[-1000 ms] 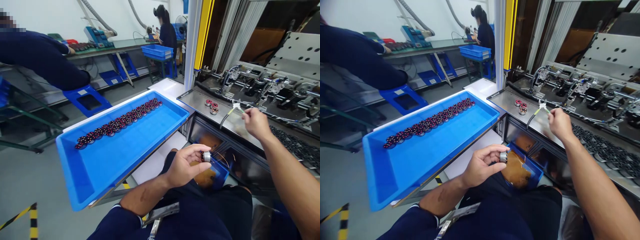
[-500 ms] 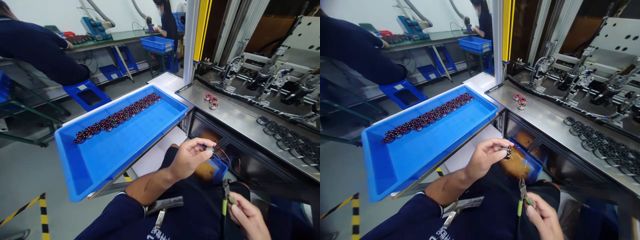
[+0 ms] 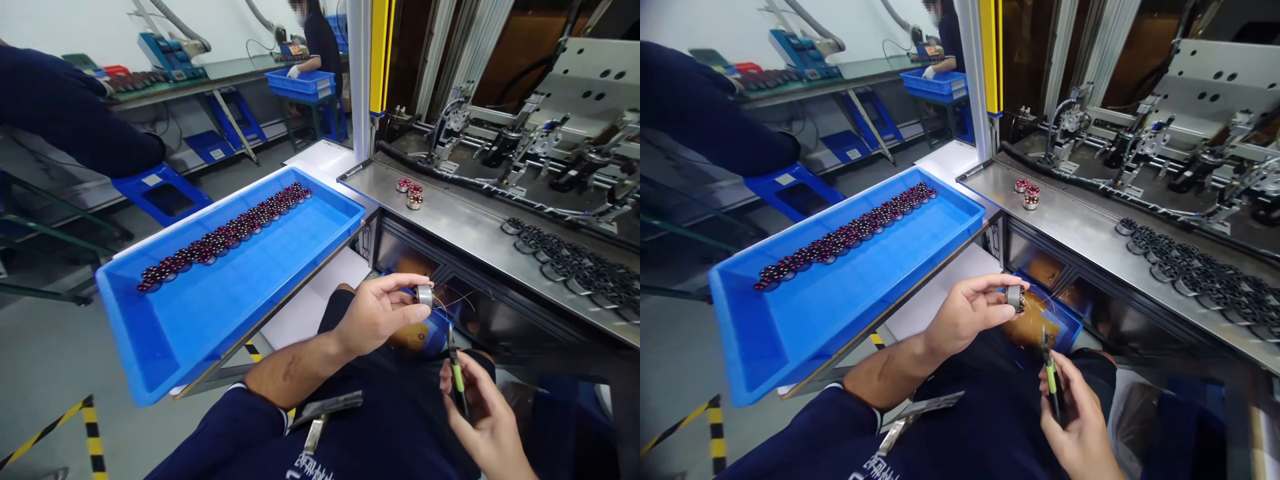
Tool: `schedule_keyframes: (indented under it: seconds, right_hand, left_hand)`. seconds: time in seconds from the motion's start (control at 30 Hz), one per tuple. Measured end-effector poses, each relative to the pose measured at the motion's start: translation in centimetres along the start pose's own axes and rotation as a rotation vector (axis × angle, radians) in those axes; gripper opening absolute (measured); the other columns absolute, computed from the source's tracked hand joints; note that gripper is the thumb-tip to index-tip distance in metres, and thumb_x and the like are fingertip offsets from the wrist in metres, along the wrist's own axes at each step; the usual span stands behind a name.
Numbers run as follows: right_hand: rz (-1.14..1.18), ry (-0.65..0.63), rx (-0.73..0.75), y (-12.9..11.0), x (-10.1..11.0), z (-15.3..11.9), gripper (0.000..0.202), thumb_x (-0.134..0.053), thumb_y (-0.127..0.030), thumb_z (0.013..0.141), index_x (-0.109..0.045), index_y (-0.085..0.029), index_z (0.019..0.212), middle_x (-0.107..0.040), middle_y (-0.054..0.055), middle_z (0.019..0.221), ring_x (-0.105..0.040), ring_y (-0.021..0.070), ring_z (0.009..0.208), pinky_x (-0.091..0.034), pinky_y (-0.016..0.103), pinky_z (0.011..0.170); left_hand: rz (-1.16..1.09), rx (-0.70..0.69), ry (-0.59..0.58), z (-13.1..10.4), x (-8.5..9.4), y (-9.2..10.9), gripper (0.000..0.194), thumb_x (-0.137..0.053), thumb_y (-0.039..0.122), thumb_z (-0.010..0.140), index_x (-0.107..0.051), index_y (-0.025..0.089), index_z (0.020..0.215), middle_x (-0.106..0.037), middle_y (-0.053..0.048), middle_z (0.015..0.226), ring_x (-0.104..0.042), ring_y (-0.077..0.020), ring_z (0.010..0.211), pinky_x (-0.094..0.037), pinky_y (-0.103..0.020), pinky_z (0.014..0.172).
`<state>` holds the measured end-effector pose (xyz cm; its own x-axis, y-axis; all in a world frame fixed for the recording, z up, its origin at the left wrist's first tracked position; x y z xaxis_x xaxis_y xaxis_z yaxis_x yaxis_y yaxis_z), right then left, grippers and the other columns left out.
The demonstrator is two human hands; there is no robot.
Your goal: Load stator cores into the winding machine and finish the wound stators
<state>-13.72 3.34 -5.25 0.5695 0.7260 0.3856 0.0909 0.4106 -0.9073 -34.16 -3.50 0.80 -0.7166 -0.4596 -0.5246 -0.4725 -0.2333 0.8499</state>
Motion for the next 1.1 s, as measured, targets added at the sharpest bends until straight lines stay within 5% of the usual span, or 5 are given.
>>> schedule_keyframes:
  seconds: [0.2,0.4,0.83,1.1]
  right_hand:
    - [-0.084,-0.066,0.117,-1.6,0.0,1.7,0.061,-0.06,-0.015,0.086,-0.046,-0.024,0.145,-0.069,0.013,0.122,-0.071,0.0259,0.109,-0.057,0.042,0.099]
    - [-0.211,0.006,0.194,-2.0,-0.3,1.6,0.062,-0.059,-0.013,0.083,-0.052,-0.025,0.144,-0.064,0.012,0.136,-0.059,0.0328,0.129,-0.05,0.052,0.108]
    - [-0.054,0.008,0.235,-4.0,-0.6,2.8,0.067,-0.058,-0.005,0.081,-0.052,-0.027,0.143,-0.069,0.009,0.116,-0.072,0.0246,0.097,-0.063,0.036,0.081]
    - [-0.147,0.028,0.221,-2.7,-0.4,1.6,0.064,-0.057,-0.009,0.082,-0.05,-0.025,0.144,-0.074,0.01,0.105,-0.074,0.028,0.093,-0.064,0.046,0.084]
  left_hand:
    - [-0.008,-0.008,-0.049,-0.2,-0.7,0.1,0.043,-0.085,0.017,0.07,-0.072,0.016,0.111,-0.076,-0.006,0.099,-0.071,-0.0118,0.084,-0.057,-0.025,0.085]
    - [0.045,-0.034,-0.06,-0.2,-0.7,0.0,0.046,-0.085,0.021,0.071,-0.07,0.014,0.114,-0.076,-0.009,0.1,-0.073,-0.0166,0.085,-0.059,-0.029,0.082]
    - [0.033,0.004,-0.063,-0.4,-1.0,-0.1,0.043,-0.084,0.022,0.072,-0.071,0.014,0.112,-0.076,-0.01,0.101,-0.072,-0.0169,0.087,-0.058,-0.031,0.084]
    - [0.019,-0.057,-0.082,-0.4,-1.1,0.3,0.037,-0.084,0.018,0.072,-0.072,0.015,0.108,-0.075,-0.009,0.104,-0.07,-0.0133,0.085,-0.057,-0.025,0.082]
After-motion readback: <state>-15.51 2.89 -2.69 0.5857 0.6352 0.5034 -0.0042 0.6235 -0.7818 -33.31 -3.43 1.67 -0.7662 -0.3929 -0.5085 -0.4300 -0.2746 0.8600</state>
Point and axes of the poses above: each hand's wrist, its own z-axis towards the middle knuckle, its own x-axis out of the back of the hand, y = z × x, the point moved 8 cm from there along z, towards the middle knuckle
